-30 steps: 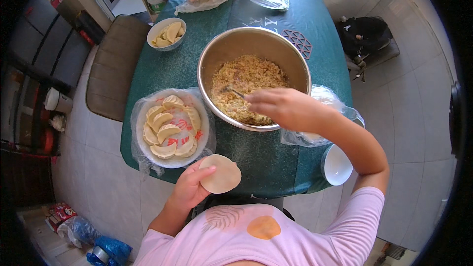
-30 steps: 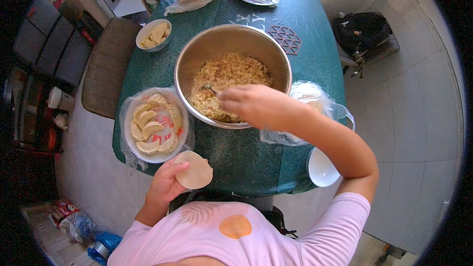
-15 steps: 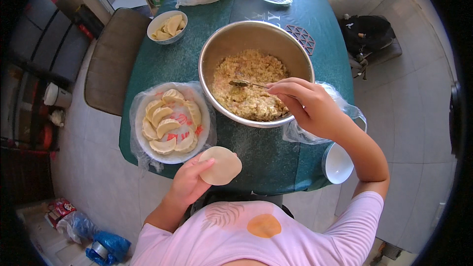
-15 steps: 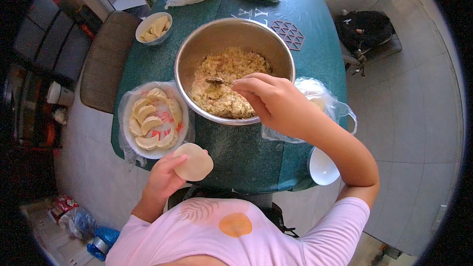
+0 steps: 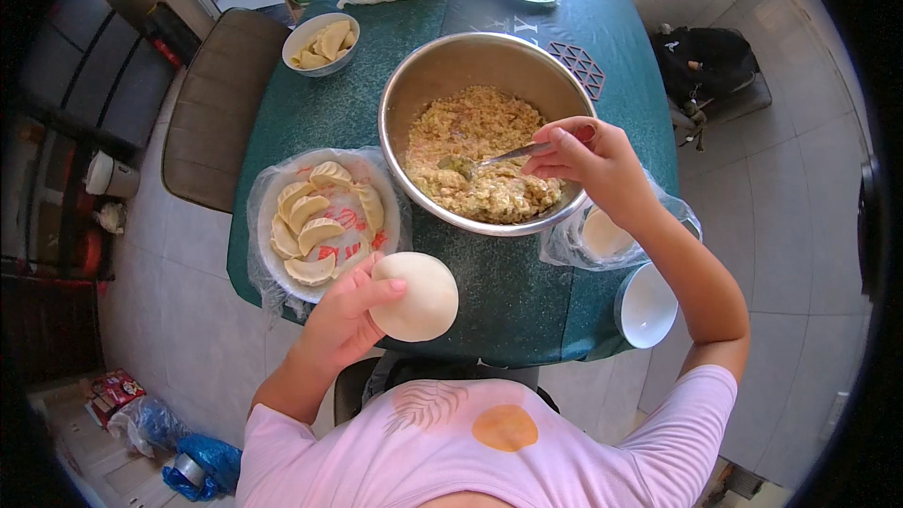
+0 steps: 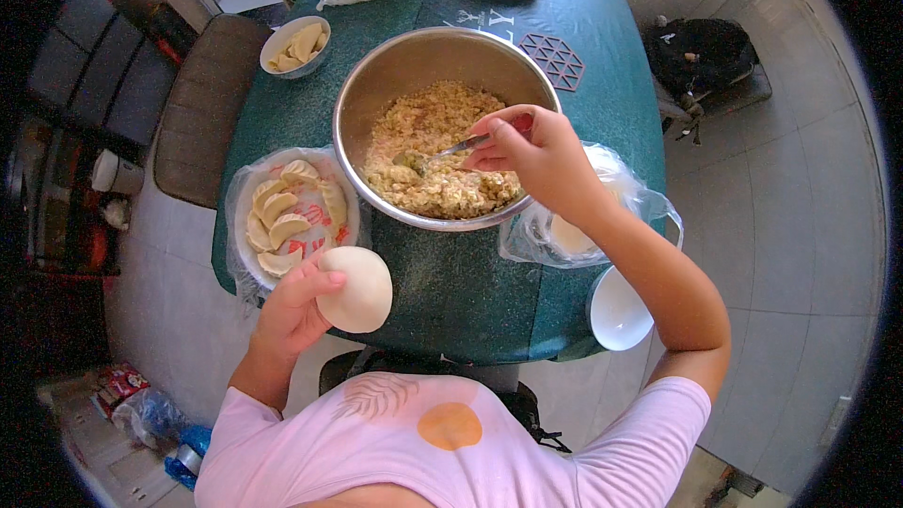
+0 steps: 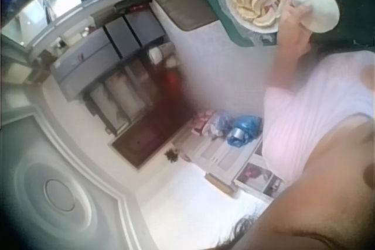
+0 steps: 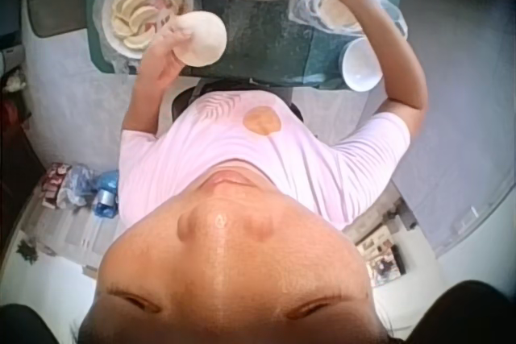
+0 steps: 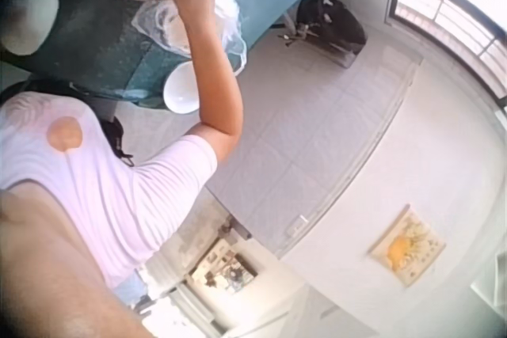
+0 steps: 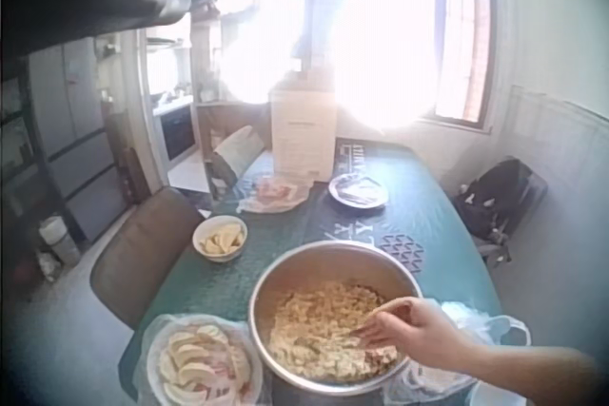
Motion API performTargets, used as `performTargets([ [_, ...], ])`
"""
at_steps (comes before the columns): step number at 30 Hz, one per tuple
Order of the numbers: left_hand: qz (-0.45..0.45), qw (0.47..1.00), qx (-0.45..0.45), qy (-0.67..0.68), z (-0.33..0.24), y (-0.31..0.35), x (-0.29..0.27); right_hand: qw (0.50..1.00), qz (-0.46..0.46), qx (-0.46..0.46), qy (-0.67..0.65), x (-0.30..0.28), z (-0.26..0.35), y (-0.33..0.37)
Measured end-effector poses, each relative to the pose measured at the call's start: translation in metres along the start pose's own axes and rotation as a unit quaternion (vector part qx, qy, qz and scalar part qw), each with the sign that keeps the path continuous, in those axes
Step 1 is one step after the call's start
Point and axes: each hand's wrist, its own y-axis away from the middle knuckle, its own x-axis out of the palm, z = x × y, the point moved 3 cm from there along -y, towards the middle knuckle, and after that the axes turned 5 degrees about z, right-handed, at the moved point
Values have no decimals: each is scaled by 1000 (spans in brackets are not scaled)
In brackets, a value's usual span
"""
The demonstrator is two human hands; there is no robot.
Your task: The person prepares dumplings by placing a spoonful of filling onto a round wrapper and folding it into a crescent shape. They repeat this process multiple times, placing the finished dumplings onto a plate on the table.
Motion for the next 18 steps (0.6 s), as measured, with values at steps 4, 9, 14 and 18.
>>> performTargets([
  [4, -10, 999, 14, 47, -9, -7, 5, 991, -41, 94, -87, -13, -11, -6],
  [9, 38, 991, 30, 129, -25, -18, 14, 973, -64, 105, -197, -34, -15, -2],
  [14, 64, 978, 53, 192, -32, -44, 34, 973, -57, 25, -224, -69, -3, 4],
  [18, 23, 977, 69, 201, -34, -74, 41, 971, -41, -40, -233, -88, 29, 15],
])
